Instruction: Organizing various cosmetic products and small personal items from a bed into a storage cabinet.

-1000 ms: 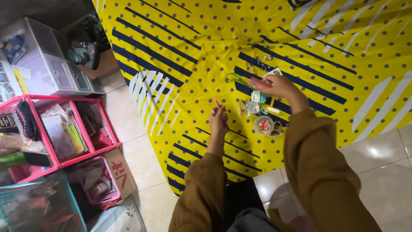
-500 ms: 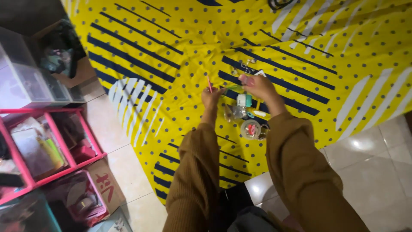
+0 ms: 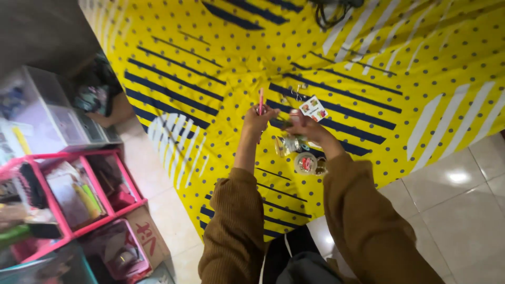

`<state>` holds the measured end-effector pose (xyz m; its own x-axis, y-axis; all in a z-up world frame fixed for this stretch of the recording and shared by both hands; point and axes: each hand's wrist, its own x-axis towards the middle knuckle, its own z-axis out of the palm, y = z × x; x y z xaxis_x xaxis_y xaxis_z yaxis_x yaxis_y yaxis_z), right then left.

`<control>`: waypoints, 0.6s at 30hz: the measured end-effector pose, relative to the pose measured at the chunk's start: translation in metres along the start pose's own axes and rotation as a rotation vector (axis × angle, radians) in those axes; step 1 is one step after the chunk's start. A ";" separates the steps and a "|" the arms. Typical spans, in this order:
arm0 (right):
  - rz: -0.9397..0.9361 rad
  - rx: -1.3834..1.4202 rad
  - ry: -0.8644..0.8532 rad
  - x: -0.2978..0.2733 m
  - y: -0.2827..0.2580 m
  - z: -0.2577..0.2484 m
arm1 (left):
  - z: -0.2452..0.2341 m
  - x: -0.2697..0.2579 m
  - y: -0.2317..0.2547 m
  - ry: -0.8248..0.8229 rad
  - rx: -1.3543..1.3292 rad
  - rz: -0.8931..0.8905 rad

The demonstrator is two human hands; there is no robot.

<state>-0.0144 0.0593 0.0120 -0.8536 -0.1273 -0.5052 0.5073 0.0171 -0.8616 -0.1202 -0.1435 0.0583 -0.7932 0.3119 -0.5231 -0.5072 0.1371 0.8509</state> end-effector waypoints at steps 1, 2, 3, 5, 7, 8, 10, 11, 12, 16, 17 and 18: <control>0.037 0.112 0.038 -0.021 -0.016 -0.003 | -0.002 -0.009 0.016 -0.072 0.079 0.046; 0.071 0.220 0.080 -0.044 -0.033 -0.009 | 0.000 -0.017 0.035 -0.149 0.156 0.097; 0.048 0.218 0.091 -0.069 -0.048 -0.010 | 0.002 -0.025 0.039 -0.157 0.163 0.119; -0.140 0.025 0.276 -0.125 -0.078 -0.019 | 0.014 -0.038 0.048 -0.347 0.207 0.206; -0.225 0.055 0.379 -0.178 -0.105 -0.023 | 0.047 -0.093 0.090 -0.390 0.272 0.167; -0.281 0.094 0.464 -0.209 -0.114 -0.024 | 0.064 -0.125 0.106 -0.420 0.334 0.095; -0.386 0.190 0.592 -0.266 -0.143 -0.025 | 0.107 -0.174 0.125 -0.524 0.219 0.082; -0.474 0.288 0.690 -0.296 -0.154 -0.026 | 0.129 -0.200 0.132 -0.606 0.094 0.039; -0.490 0.289 0.728 -0.324 -0.158 -0.029 | 0.154 -0.225 0.141 -0.642 0.110 0.049; -0.655 0.522 1.044 -0.434 -0.153 -0.050 | 0.269 -0.305 0.141 -0.985 -0.040 -0.160; -0.604 0.674 1.119 -0.462 -0.147 -0.056 | 0.302 -0.322 0.132 -1.107 -0.045 -0.124; -0.623 0.689 1.186 -0.492 -0.149 -0.061 | 0.337 -0.334 0.119 -1.167 -0.008 -0.139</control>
<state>0.3227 0.1795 0.3852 -0.3741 0.9203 -0.1146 -0.2948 -0.2352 -0.9262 0.1978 0.0851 0.3514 0.0565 0.9677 -0.2456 -0.5706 0.2332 0.7874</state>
